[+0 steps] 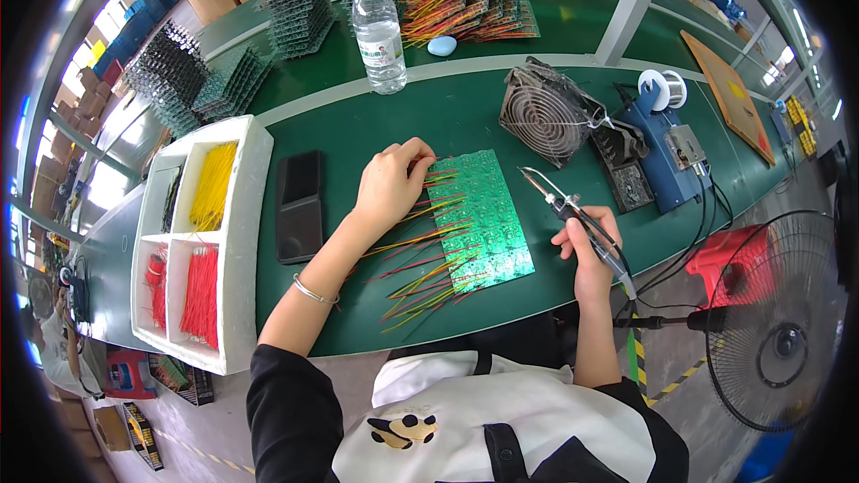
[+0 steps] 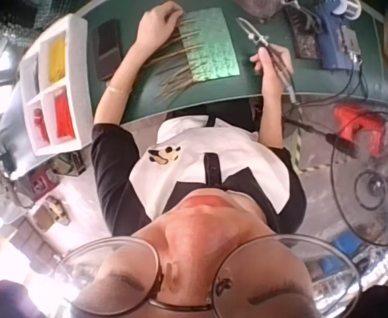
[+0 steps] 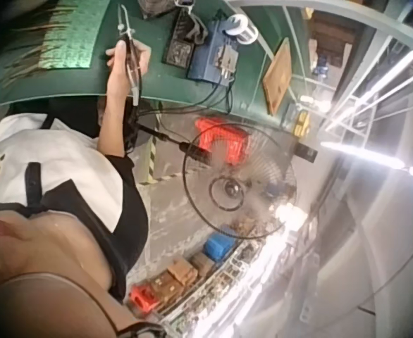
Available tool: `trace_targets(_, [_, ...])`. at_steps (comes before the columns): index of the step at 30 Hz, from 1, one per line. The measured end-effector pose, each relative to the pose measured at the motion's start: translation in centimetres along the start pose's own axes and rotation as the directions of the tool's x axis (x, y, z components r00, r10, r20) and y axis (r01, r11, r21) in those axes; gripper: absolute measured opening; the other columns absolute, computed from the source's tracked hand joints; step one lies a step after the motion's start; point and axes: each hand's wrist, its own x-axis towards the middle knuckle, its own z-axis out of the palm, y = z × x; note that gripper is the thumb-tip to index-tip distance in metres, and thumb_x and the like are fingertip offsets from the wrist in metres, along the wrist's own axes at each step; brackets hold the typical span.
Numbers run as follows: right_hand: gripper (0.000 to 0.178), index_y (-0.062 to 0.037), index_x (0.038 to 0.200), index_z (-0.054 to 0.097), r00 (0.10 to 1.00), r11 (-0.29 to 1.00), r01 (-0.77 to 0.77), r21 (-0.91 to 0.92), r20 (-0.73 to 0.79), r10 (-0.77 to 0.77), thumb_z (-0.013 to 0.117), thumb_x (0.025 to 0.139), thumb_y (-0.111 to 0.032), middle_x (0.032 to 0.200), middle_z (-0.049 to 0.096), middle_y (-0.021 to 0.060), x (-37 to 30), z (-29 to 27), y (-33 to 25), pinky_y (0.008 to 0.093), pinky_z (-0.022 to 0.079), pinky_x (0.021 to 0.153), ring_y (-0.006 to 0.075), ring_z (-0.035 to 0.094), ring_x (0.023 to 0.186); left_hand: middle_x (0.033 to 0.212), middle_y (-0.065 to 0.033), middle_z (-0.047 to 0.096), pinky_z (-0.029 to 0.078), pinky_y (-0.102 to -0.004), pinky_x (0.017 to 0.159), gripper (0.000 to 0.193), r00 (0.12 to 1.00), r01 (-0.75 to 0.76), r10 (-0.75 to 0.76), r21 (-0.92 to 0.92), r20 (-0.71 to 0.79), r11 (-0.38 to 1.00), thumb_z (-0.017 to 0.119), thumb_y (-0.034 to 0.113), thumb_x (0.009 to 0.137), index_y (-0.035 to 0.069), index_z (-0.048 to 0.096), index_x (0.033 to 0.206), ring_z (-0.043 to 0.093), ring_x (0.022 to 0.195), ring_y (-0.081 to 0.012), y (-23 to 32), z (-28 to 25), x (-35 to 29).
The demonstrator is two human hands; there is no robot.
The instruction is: The person solders wires onto a circuit board using a soldering iron, repeatedly taking wires from a container, positioning them on the board, and soldering them into place.
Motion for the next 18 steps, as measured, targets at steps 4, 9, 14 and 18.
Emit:
trace_targets(4, [0.020, -0.0005, 0.093, 0.049, 0.999, 0.998, -0.030, 0.052, 0.012, 0.030, 0.063, 0.080, -0.007, 0.070, 0.062, 0.0088, -0.5, 1.1, -0.1, 0.0184, 0.043, 0.051, 0.0092, 0.057, 0.057, 0.074, -0.0115, 0.062, 0.048, -0.0311, 0.062, 0.008, 0.998, 0.001, -0.001, -0.007, 0.067, 1.000, 0.058, 0.009, 0.082, 0.003, 0.061, 0.086, 0.060, 0.064, -0.0232, 1.2, -0.3, -0.8])
trace_targets(9, [0.020, -0.0011, 0.091, 0.049, 0.999, 0.984, -0.028, 0.176, -0.029, 0.033, 0.065, 0.079, -0.005, 0.070, 0.060, 0.0058, -0.3, 2.5, 0.1, 0.0185, 0.043, 0.051, 0.0092, 0.058, 0.058, 0.077, -0.0043, 0.060, 0.046, -0.0303, 0.058, 0.006, 0.937, -0.328, 0.333, 0.070, -0.105, 0.942, 0.066, 0.008, 0.073, 0.007, 0.064, 0.079, 0.054, 0.067, -0.0190, 2.4, 0.1, -0.9])
trace_targets(14, [0.017, -0.0019, 0.087, 0.048, 0.999, 0.997, -0.005, 0.071, -0.045, 0.008, 0.063, 0.080, -0.005, 0.065, 0.056, 0.0025, -0.9, 2.3, 0.5, 0.0177, 0.038, 0.049, 0.0046, 0.050, 0.053, 0.081, -0.0026, 0.057, 0.046, -0.0295, 0.057, 0.007, 0.932, -0.357, 0.363, 0.146, -0.013, 0.923, 0.068, 0.009, 0.069, 0.009, 0.065, 0.076, 0.054, 0.071, -0.0178, 4.6, 0.5, -1.5])
trace_targets(18, [0.016, -0.0036, 0.086, 0.046, 0.998, 0.998, 0.009, 0.063, -0.070, -0.005, 0.061, 0.082, -0.009, 0.062, 0.052, 0.0018, -1.7, 2.8, 0.3, 0.0176, 0.035, 0.048, 0.0056, 0.049, 0.053, 0.076, -0.0042, 0.056, 0.047, -0.0301, 0.056, 0.007, 0.900, -0.423, 0.435, 0.262, 0.010, 0.868, 0.066, 0.008, 0.071, 0.008, 0.063, 0.077, 0.056, 0.067, -0.0190, 6.4, -0.4, -1.2])
